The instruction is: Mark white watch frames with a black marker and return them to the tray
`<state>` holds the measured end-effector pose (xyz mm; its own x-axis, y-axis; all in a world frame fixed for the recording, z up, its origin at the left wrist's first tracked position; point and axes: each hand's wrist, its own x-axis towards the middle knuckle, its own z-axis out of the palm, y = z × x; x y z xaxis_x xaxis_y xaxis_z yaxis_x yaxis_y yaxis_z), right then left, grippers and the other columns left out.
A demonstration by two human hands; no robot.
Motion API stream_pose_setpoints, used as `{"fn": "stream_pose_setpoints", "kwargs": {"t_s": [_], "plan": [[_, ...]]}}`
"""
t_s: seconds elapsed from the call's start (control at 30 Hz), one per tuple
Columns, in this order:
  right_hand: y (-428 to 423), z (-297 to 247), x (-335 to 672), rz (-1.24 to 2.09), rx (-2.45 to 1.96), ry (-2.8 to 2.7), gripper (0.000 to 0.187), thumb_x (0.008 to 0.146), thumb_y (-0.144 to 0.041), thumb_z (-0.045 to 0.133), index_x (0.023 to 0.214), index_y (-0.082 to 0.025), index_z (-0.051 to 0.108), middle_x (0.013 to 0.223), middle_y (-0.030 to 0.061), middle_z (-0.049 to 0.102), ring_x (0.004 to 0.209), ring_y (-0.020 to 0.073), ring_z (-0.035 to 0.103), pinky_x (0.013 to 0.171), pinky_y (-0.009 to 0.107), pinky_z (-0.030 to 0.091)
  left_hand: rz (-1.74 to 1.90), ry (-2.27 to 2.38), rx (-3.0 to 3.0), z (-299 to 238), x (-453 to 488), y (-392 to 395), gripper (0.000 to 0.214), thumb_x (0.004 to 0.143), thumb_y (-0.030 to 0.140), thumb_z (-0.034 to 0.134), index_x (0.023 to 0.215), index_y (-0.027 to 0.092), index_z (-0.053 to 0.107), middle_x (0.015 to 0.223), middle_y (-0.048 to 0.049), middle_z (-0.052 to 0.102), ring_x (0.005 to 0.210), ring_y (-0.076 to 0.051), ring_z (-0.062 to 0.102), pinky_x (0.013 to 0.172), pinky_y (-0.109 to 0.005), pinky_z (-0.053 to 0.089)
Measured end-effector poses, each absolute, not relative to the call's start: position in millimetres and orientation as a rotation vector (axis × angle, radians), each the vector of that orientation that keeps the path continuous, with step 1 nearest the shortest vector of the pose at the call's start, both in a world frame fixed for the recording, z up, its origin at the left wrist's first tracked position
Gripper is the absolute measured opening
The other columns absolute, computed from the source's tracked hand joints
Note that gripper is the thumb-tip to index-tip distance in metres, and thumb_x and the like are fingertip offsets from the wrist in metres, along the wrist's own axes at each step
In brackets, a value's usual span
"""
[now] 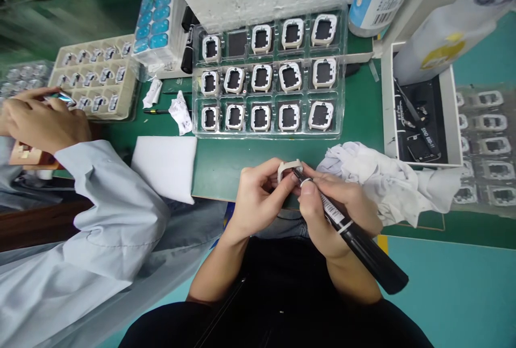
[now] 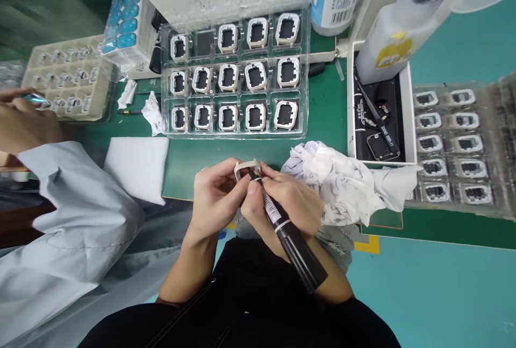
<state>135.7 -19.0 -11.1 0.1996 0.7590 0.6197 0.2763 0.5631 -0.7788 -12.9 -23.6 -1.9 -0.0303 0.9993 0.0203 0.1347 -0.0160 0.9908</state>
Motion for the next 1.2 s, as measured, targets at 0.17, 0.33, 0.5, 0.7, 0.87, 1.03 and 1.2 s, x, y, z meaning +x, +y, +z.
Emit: {"fn": "stream_pose_setpoints", "kwargs": {"t_s": [0.17, 0.33, 0.5, 0.7, 0.87, 1.03, 1.2], "plan": [[-18, -12, 135, 0.404, -0.986, -1.399, 0.011, 0.104, -0.018, 0.082, 0.107, -0.027, 0.076, 0.095, -0.0008, 0.089, 0.09, 0.0279, 0.093, 0.082, 0.037, 0.083, 1.198, 1.299, 1.289, -1, -12, -23, 0.03, 0.104, 0.039, 0.09, 0.085, 0.021, 0.077, 0.071, 0.0014, 0.077, 0.06, -0.012, 0.066, 0.057, -0.023, 0.053], [-17, -11, 138, 0.419, -0.875, -1.37, 0.02, 0.099, -0.013, 0.082, 0.112, -0.027, 0.077, 0.092, -0.003, 0.088, 0.08, 0.0262, 0.091, 0.081, 0.04, 0.084, 1.181, 1.271, 1.091, 7, -12, -18, 0.043, 0.089, 0.055, 0.103, 0.081, 0.021, 0.079, 0.068, 0.0017, 0.07, 0.056, -0.012, 0.059, 0.053, -0.025, 0.052], [-15, -7, 155, 0.709, -0.824, -1.584, 0.016, 0.104, -0.01, 0.076, 0.1, -0.026, 0.08, 0.09, -0.0005, 0.087, 0.089, 0.0245, 0.092, 0.105, 0.043, 0.081, 1.162, 1.181, 0.98, 8, -17, -13, 0.046, 0.082, 0.058, 0.108, 0.082, 0.02, 0.081, 0.066, 0.0029, 0.062, 0.054, -0.011, 0.054, 0.055, -0.026, 0.055], [-13, -9, 155, 0.603, -0.673, -1.48, 0.022, 0.099, -0.004, 0.075, 0.106, -0.025, 0.078, 0.08, -0.0037, 0.082, 0.072, 0.0219, 0.087, 0.101, 0.049, 0.082, 1.143, 1.147, 0.977, 2, -23, -11, 0.047, 0.082, 0.059, 0.107, 0.083, 0.02, 0.081, 0.067, 0.0028, 0.06, 0.057, -0.012, 0.055, 0.057, -0.026, 0.056], [-16, -8, 151, 0.695, -0.816, -1.546, 0.016, 0.102, -0.01, 0.076, 0.101, -0.025, 0.082, 0.089, 0.0003, 0.087, 0.092, 0.0266, 0.092, 0.101, 0.044, 0.082, 1.163, 1.128, 0.923, 2, -20, -11, 0.043, 0.079, 0.051, 0.111, 0.082, 0.02, 0.082, 0.067, 0.0038, 0.061, 0.056, -0.01, 0.054, 0.06, -0.026, 0.061], [-24, -17, 147, 0.598, -0.847, -1.355, 0.013, 0.098, -0.011, 0.082, 0.098, -0.024, 0.08, 0.092, 0.0019, 0.088, 0.098, 0.0313, 0.093, 0.087, 0.043, 0.083, 1.181, 1.147, 0.902, 7, -14, -16, 0.038, 0.085, 0.048, 0.107, 0.083, 0.019, 0.082, 0.071, 0.0004, 0.072, 0.059, -0.013, 0.065, 0.066, -0.028, 0.065], [-24, -24, 154, 0.608, -0.898, -1.229, 0.013, 0.102, -0.017, 0.08, 0.09, -0.022, 0.079, 0.076, 0.0011, 0.081, 0.086, 0.0341, 0.092, 0.082, 0.051, 0.084, 1.207, 1.293, 1.242, 30, -41, 11, 0.033, 0.091, 0.05, 0.101, 0.094, 0.02, 0.089, 0.098, -0.0093, 0.088, 0.083, -0.021, 0.076, 0.075, -0.032, 0.064]]}}
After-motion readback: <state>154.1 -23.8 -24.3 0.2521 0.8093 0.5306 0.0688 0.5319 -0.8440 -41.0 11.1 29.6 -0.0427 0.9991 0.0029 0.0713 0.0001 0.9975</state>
